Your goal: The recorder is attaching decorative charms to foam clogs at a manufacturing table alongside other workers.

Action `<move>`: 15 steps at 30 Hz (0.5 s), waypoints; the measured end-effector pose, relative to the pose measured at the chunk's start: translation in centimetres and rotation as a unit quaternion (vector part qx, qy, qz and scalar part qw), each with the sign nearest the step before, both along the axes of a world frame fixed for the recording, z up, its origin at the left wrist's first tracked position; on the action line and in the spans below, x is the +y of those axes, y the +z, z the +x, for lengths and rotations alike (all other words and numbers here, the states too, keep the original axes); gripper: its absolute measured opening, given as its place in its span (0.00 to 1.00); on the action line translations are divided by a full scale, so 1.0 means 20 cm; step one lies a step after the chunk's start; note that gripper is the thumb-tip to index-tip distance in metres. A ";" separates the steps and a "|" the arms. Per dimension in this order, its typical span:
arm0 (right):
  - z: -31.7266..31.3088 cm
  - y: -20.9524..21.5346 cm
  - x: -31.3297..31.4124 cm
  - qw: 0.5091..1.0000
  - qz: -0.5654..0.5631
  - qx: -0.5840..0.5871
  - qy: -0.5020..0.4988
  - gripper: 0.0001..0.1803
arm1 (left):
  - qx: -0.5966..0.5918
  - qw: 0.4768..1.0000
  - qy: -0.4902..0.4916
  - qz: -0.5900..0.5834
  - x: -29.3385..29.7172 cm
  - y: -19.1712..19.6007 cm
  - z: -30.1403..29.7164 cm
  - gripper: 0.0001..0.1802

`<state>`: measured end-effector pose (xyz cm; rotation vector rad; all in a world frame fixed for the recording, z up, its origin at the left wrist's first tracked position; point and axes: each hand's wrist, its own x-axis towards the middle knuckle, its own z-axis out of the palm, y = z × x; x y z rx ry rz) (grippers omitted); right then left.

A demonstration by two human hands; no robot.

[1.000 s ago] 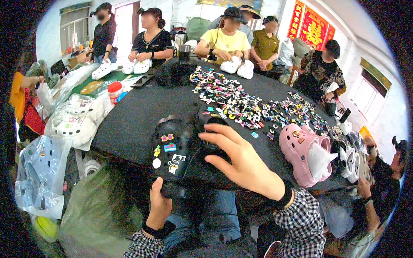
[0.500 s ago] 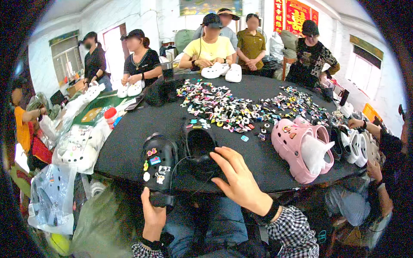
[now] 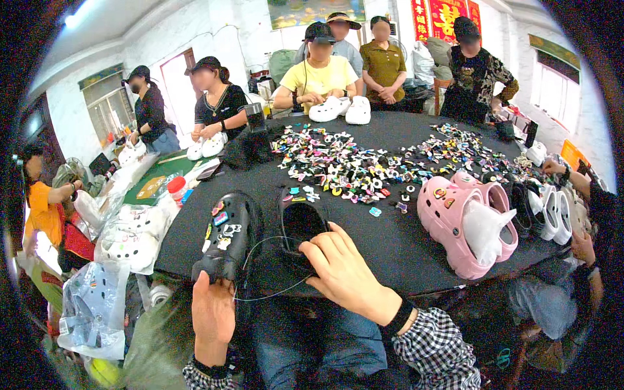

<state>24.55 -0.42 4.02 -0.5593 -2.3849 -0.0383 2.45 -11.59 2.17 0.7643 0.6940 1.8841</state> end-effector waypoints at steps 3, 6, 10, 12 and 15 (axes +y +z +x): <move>0.01 0.00 0.00 1.000 -0.008 0.007 0.003 0.37 | 0.001 0.999 0.013 0.031 -0.07 0.05 0.02 0.25; 0.00 0.00 0.00 1.000 0.001 0.007 0.003 0.36 | -0.009 0.998 0.001 0.056 -0.06 0.08 0.01 0.22; 0.00 -0.04 -0.03 1.000 0.011 0.016 -0.013 0.34 | 0.035 0.997 0.027 0.066 0.08 0.06 0.00 0.21; 0.00 -0.03 -0.04 1.000 0.017 0.012 -0.018 0.34 | 0.020 0.997 0.020 0.066 0.17 0.03 -0.03 0.19; 0.00 -0.02 -0.04 1.000 0.017 0.002 -0.001 0.33 | 0.013 0.997 -0.030 0.068 0.30 0.03 -0.07 0.16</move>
